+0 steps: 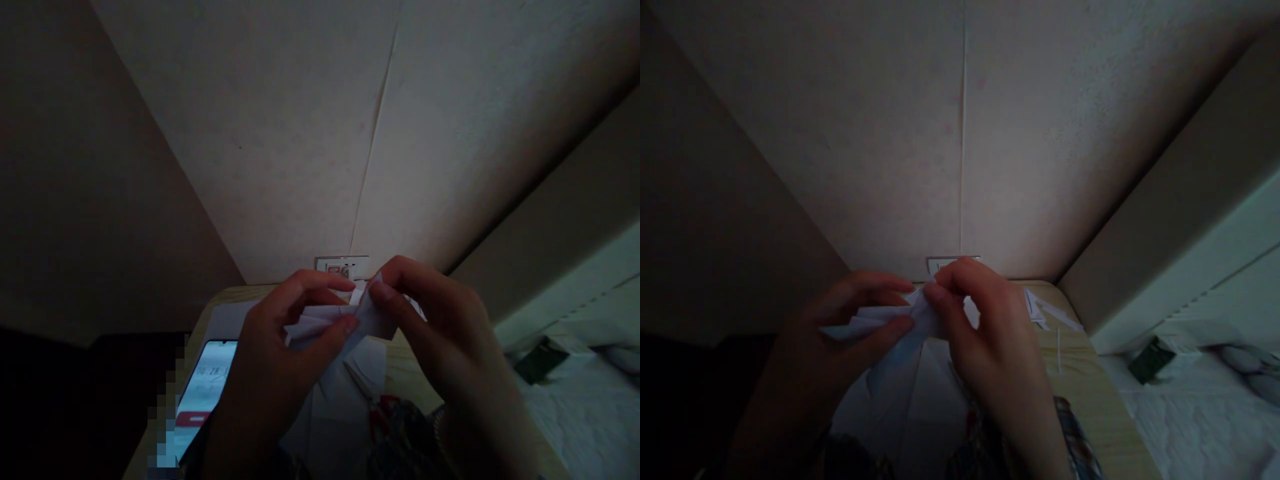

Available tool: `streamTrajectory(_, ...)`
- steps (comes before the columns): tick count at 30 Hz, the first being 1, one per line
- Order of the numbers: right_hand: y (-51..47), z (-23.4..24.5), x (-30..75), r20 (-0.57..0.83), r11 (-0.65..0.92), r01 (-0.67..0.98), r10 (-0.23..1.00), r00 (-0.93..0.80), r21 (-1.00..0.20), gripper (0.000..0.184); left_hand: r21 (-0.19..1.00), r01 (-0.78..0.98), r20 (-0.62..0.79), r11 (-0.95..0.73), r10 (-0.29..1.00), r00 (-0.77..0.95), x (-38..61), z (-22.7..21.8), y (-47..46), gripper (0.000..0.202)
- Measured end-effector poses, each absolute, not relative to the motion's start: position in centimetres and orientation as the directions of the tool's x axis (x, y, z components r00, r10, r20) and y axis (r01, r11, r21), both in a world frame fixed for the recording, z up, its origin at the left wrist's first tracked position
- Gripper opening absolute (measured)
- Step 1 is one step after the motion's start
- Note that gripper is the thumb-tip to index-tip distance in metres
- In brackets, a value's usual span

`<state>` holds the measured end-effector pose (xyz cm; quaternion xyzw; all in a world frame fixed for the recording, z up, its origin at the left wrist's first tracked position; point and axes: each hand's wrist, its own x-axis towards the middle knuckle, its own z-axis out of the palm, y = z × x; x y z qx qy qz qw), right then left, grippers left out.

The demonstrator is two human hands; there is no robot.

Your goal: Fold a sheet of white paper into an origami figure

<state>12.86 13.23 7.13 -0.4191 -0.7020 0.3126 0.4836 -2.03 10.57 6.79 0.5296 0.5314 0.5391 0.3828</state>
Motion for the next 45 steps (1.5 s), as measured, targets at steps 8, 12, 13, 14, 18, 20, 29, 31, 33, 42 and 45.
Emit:
streamTrajectory(8, 13.2, 7.0, 13.2, 0.467, 0.477, 0.144, 0.879, -0.099, -0.867, 0.002, 0.991, 0.105, 0.101, -0.079, 0.967, -0.233, -2.1, 6.9, 10.5, 0.014)
streamTrajectory(12, 13.3, 6.9, 13.9, 0.523, 0.548, 0.147, 0.833, -0.181, -0.823, 0.01, 0.993, 0.069, 0.116, -0.1, 0.95, -0.29, -2.2, 6.7, 10.7, 0.01)
streamTrajectory(13, 13.3, 6.9, 14.0, 0.529, 0.564, 0.166, 0.821, -0.213, -0.809, 0.011, 0.994, 0.065, 0.108, -0.093, 0.951, -0.289, -2.2, 6.7, 10.7, 0.008)
streamTrajectory(14, 13.4, 6.9, 14.0, 0.53, 0.574, 0.187, 0.814, -0.238, -0.797, 0.012, 0.994, 0.06, 0.104, -0.09, 0.953, -0.284, -2.2, 6.6, 10.8, 0.007)
streamTrajectory(18, 13.5, 6.8, 13.9, 0.553, 0.592, 0.18, 0.802, -0.225, -0.786, 0.015, 0.996, -0.057, 0.055, -0.066, 0.984, -0.172, -2.1, 6.5, 10.8, 0.006)
streamTrajectory(20, 13.5, 6.8, 13.8, 0.561, 0.592, 0.156, 0.802, -0.203, -0.79, 0.016, 0.992, -0.118, 0.021, -0.034, 0.994, -0.105, -2.1, 6.5, 10.7, 0.01)
streamTrajectory(29, 13.4, 6.8, 13.6, 0.563, 0.594, 0.129, 0.798, -0.216, -0.794, 0.02, 0.995, -0.089, -0.057, 0.053, 0.998, -0.039, -1.8, 7.1, 10.4, 0.015)
streamTrajectory(31, 13.5, 6.8, 13.6, 0.563, 0.594, 0.118, 0.797, -0.216, -0.796, 0.019, 0.993, -0.103, -0.06, 0.055, 0.997, -0.048, -1.8, 7.1, 10.3, 0.016)
streamTrajectory(33, 13.5, 6.7, 13.7, 0.561, 0.591, 0.114, 0.799, -0.215, -0.798, 0.018, 0.992, -0.11, -0.064, 0.059, 0.997, -0.043, -1.8, 7.0, 10.3, 0.019)
streamTrajectory(42, 13.7, 6.8, 13.8, 0.56, 0.584, 0.175, 0.811, -0.172, -0.792, 0.016, 0.989, -0.134, -0.049, 0.058, 0.997, 0.066, -2.7, 6.6, 10.4, 0.04)
streamTrajectory(45, 13.6, 6.9, 13.6, 0.541, 0.569, 0.151, 0.819, -0.189, -0.808, 0.016, 0.992, -0.114, -0.052, 0.054, 0.998, 0.024, -2.5, 6.5, 10.5, 0.037)
